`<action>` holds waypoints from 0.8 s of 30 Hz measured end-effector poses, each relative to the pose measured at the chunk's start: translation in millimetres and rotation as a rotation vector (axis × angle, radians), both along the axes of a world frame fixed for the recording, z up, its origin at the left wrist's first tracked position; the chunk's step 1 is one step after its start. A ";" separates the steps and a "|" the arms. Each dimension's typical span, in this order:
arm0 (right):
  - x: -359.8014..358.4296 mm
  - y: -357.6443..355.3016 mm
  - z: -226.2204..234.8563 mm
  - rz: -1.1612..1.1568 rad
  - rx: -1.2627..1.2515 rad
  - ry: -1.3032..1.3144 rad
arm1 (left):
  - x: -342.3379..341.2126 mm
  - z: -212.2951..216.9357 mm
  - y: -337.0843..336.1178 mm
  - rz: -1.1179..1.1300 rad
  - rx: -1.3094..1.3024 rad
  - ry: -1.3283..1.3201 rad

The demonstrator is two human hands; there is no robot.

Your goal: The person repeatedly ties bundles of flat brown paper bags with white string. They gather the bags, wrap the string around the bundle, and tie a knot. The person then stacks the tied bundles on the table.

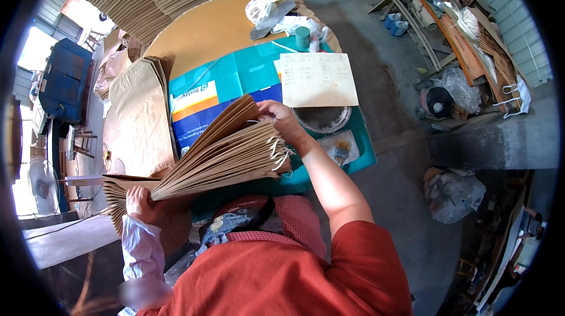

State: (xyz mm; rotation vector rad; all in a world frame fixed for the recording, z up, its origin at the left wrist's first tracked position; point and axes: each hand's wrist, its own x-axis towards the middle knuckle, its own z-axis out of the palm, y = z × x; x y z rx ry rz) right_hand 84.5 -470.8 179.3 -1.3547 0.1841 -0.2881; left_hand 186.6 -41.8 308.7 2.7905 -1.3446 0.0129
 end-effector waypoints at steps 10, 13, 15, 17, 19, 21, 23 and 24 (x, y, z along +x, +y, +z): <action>-2.7 1.5 3.5 -0.034 0.184 0.163 | 0.8 -1.6 -1.6 -0.059 -0.057 -0.063; -1.6 0.2 0.9 -0.025 0.130 0.140 | 0.3 -1.5 -0.8 -0.030 -0.027 -0.030; 0.8 2.4 0.3 -0.044 0.147 0.049 | 0.0 -2.7 2.9 0.010 0.013 0.012; 0.2 2.5 1.0 -0.044 0.157 0.022 | -1.6 -1.6 0.5 0.009 -0.001 0.001; -2.3 3.5 4.9 -0.021 0.159 0.063 | -2.7 -1.1 -0.8 0.007 -0.011 -0.009; -1.8 4.3 12.1 -0.002 0.242 0.043 | -3.4 -1.1 -0.7 0.004 -0.019 -0.019; -2.5 3.6 17.0 0.049 0.246 0.076 | -2.4 -0.9 0.4 0.002 -0.007 -0.012; -4.2 2.1 18.0 0.092 0.208 0.118 | -1.9 -1.0 0.9 0.001 0.000 -0.009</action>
